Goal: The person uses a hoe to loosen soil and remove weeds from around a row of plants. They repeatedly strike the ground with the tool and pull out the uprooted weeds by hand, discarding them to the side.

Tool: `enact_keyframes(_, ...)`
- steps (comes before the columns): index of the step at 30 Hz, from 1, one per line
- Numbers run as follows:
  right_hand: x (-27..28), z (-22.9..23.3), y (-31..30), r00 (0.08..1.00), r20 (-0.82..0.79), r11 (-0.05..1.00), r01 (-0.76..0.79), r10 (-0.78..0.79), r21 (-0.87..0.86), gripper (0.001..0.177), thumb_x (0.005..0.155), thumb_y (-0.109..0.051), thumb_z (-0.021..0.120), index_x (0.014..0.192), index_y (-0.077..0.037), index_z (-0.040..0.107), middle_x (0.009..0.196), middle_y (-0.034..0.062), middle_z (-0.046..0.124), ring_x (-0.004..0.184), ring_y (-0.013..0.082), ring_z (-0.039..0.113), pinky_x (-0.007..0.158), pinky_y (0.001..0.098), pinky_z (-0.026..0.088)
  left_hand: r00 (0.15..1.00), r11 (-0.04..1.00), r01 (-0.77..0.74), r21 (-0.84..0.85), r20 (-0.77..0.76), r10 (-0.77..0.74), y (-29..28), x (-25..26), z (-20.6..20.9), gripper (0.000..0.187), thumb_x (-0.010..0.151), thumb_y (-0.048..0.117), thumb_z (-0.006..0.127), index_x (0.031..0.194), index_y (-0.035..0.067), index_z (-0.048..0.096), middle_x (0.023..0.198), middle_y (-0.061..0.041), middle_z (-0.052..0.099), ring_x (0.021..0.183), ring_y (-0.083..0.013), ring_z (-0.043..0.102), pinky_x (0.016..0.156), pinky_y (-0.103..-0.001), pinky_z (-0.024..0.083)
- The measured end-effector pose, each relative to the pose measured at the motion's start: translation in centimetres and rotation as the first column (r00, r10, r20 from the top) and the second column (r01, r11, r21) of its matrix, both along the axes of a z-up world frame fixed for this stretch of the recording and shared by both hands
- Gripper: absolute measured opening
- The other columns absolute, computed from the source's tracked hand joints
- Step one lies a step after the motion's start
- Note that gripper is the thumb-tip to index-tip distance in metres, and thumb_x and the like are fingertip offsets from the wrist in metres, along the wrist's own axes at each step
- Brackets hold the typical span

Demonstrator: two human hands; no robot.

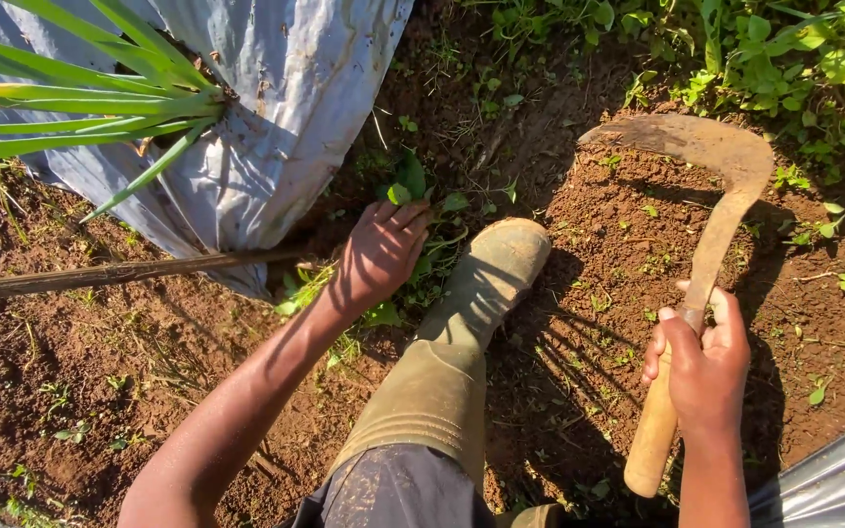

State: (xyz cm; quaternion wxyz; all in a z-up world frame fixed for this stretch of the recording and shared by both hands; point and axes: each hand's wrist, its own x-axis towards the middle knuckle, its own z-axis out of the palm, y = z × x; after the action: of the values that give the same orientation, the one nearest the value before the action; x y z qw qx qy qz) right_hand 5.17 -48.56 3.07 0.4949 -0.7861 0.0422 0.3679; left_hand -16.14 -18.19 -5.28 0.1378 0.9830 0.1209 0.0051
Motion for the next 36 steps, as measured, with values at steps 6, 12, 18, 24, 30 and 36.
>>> enact_keyframes(6,1.8,-0.1,5.2,0.994,-0.098,0.999,-0.042,0.041,-0.003,0.031,0.094,-0.001,0.047,0.124,-0.007,0.049,0.076,0.0066,0.048,0.047,0.0154,0.041,0.042,0.0307,0.038,0.999,0.994,0.024,-0.111,0.031,-0.021,-1.6,-1.2,-1.4,0.014,0.096,-0.001,0.057,0.095,-0.005,0.070,0.091,-0.024,0.074,0.073,-0.0363,0.070,0.071,-0.048,0.060)
enact_keyframes(12,3.6,-4.4,10.9,0.983,0.173,0.954,-0.114,0.068,0.277,0.035,0.108,-0.008,0.044,0.141,0.003,0.038,0.073,0.0070,0.050,0.048,0.0149,0.051,0.039,0.0291,0.051,0.990,0.977,-0.136,-0.164,-0.063,0.128,-1.4,-1.8,-3.3,0.019,0.099,0.017,0.062,0.114,0.009,0.071,0.110,-0.013,0.070,0.091,-0.0323,0.072,0.079,-0.043,0.057)
enact_keyframes(18,3.9,-1.2,10.7,0.861,-0.187,0.843,-0.504,0.473,-0.188,0.044,0.102,-0.012,0.044,0.142,0.004,0.040,0.069,0.0190,0.056,0.046,0.0272,0.059,0.038,0.0434,0.057,0.977,0.994,-0.092,0.050,0.197,0.081,-1.7,0.0,0.7,0.049,0.094,0.009,0.065,0.142,0.014,0.063,0.149,-0.017,0.052,0.120,-0.0394,0.058,0.087,-0.047,0.054)
enact_keyframes(24,3.5,0.1,8.1,0.652,-0.314,0.575,-0.757,0.690,-0.310,0.055,0.101,-0.016,0.044,0.153,0.000,0.034,0.080,0.0297,0.067,0.053,0.0316,0.068,0.047,0.0455,0.063,0.997,0.995,0.064,0.075,-0.047,-0.061,-2.1,3.8,0.4,0.064,0.099,0.020,0.065,0.160,0.019,0.044,0.169,-0.007,0.032,0.155,-0.0317,0.030,0.125,-0.050,0.028)
enact_keyframes(30,3.8,2.5,8.8,0.651,-0.395,0.584,-0.758,0.648,-0.292,0.061,0.099,-0.018,0.048,0.156,-0.002,0.033,0.071,0.0261,0.067,0.050,0.0302,0.067,0.048,0.0434,0.063,0.966,0.981,0.189,-0.037,-0.173,-0.192,-2.1,4.2,-3.9,0.042,0.106,0.026,0.054,0.143,0.008,0.060,0.155,-0.007,0.050,0.147,-0.0245,0.044,0.126,-0.040,0.030)
enact_keyframes(36,5.1,1.4,8.9,0.779,-0.315,0.753,-0.617,0.543,-0.228,0.060,0.100,-0.012,0.049,0.154,0.009,0.034,0.077,0.0262,0.063,0.056,0.0283,0.064,0.046,0.0431,0.062,0.975,0.987,0.150,-0.064,-0.158,-0.158,-1.8,2.9,-3.6,0.040,0.107,0.029,0.055,0.138,0.006,0.063,0.142,-0.009,0.060,0.139,-0.0228,0.054,0.122,-0.037,0.037)
